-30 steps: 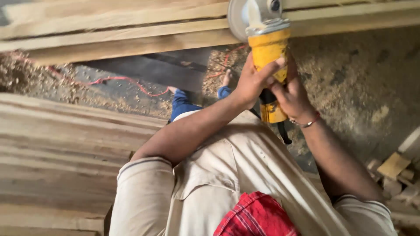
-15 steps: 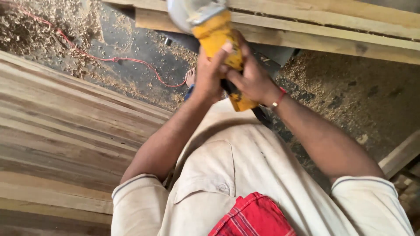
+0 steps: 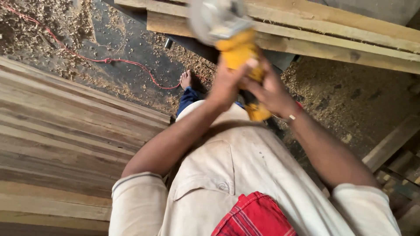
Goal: The person uses a yellow angle grinder to sand the surface of wooden planks. They move the tool back and forth along the length of the wood, generating sawdust. The person occasionally pauses to reposition the planks or adjust their stance.
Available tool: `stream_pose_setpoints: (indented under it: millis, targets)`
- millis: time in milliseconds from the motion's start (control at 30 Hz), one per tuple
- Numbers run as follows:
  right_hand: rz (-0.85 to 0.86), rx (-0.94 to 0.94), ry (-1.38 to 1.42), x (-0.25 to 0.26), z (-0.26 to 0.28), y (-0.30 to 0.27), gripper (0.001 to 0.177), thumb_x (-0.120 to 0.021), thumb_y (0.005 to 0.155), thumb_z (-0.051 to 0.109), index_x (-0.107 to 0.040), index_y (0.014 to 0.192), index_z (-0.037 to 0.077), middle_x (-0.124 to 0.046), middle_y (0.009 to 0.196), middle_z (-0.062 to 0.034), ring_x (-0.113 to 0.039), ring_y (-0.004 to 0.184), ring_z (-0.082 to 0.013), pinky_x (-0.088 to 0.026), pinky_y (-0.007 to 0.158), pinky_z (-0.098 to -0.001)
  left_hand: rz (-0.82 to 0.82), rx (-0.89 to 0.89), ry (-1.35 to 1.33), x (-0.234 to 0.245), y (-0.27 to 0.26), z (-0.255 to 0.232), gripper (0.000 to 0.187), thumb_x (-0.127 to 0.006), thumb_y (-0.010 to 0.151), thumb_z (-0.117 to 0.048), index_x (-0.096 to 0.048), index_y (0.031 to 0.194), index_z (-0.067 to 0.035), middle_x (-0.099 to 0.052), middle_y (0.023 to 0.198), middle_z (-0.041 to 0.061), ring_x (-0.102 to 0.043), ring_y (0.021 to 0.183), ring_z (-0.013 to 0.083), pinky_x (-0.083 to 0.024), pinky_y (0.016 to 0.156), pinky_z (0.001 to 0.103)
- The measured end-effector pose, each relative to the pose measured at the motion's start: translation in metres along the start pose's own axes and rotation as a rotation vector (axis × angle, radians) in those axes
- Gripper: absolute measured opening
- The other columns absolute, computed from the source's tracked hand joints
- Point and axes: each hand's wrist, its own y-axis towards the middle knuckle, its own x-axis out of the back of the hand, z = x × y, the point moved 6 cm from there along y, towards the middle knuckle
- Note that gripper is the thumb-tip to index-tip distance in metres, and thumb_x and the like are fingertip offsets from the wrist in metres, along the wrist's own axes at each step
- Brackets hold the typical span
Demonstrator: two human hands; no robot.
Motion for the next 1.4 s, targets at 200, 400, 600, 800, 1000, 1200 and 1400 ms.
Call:
stream_pose_setpoints:
  millis: [200, 400, 600, 800, 1000, 1200, 1400]
  targets:
    - [-0.195, -0.009, 0.052, 0.084, -0.045, -0.09, 0.062, -0.061, 0.109, 0.042, -0.04, 0.155, 0.006, -0.053, 0.142, -0.0121, -0.054, 0.13, -0.022, -0.049, 0.11, -0.0407, 0.184, 0.145, -0.095, -0.094, 0.016, 0.087, 0.055, -0.08, 0.089, -0.016, -0.053, 0.134, 0.0, -0.066, 0.118, 0.01, -0.066, 0.106, 0.0201, -0.056, 0.093, 0.036]
    - [-0.485, -0.255, -1.091, 0.215, -0.056, -0.127, 0.125, -0.077, 0.08, 0.073, -0.022, 0.174, 0.011, -0.031, 0.167, -0.0285, -0.033, 0.153, -0.046, -0.033, 0.126, -0.0538, 0.2, 0.108, 0.127, -0.071, 0.001, 0.026, 0.052, -0.078, 0.09, -0.024, -0.05, 0.129, -0.006, -0.067, 0.112, 0.006, -0.07, 0.1, 0.0172, -0.061, 0.088, 0.034]
    - [-0.179, -0.316, -1.632, 0.337, -0.115, -0.072, 0.149, -0.097, 0.056, 0.05, -0.013, 0.174, 0.021, -0.01, 0.172, -0.0289, -0.011, 0.158, -0.0483, -0.017, 0.126, -0.0628, 0.001, -0.099, 0.048, -0.012, -0.019, -0.06, 0.051, -0.078, 0.089, -0.015, -0.053, 0.131, 0.0, -0.065, 0.115, 0.011, -0.067, 0.102, 0.0225, -0.058, 0.093, 0.039]
    - [-0.038, -0.019, -1.572, 0.346, -0.119, -0.047, 0.142, -0.099, 0.051, 0.04, -0.022, 0.169, 0.02, -0.032, 0.159, -0.0267, -0.034, 0.149, -0.0474, -0.028, 0.129, -0.0633, -0.162, -0.294, -0.025, 0.022, -0.06, -0.091, 0.059, -0.07, 0.091, -0.009, -0.044, 0.142, 0.004, -0.063, 0.124, 0.019, -0.064, 0.116, 0.0292, -0.053, 0.106, 0.042]
    - [-0.035, 0.086, -1.624, 0.271, -0.091, -0.004, 0.134, -0.1, 0.053, 0.044, -0.024, 0.163, 0.026, -0.037, 0.149, -0.0268, -0.039, 0.141, -0.046, -0.038, 0.105, -0.0656, -0.214, -0.295, -0.141, 0.016, -0.084, -0.084, 0.058, -0.068, 0.093, -0.013, -0.044, 0.142, 0.005, -0.062, 0.122, 0.02, -0.064, 0.115, 0.0297, -0.056, 0.103, 0.046]
    - [-0.112, 0.197, -1.418, 0.142, -0.055, 0.048, 0.145, -0.1, 0.045, 0.041, -0.017, 0.163, 0.029, -0.032, 0.148, -0.036, -0.035, 0.135, -0.0549, -0.033, 0.103, -0.0717, -0.191, -0.309, -0.156, 0.02, -0.089, -0.091, 0.057, -0.068, 0.095, -0.015, -0.045, 0.143, 0.004, -0.061, 0.124, 0.02, -0.063, 0.118, 0.0293, -0.056, 0.103, 0.047]
    - [-0.177, 0.167, -1.32, 0.121, -0.036, 0.057, 0.147, -0.1, 0.043, 0.041, -0.017, 0.164, 0.031, -0.031, 0.153, -0.0274, -0.031, 0.141, -0.0546, -0.03, 0.104, -0.0742, -0.284, -0.303, -0.141, 0.029, -0.092, -0.1, 0.065, -0.07, 0.088, -0.013, -0.043, 0.145, -0.001, -0.061, 0.13, 0.016, -0.063, 0.121, 0.0296, -0.054, 0.108, 0.047]
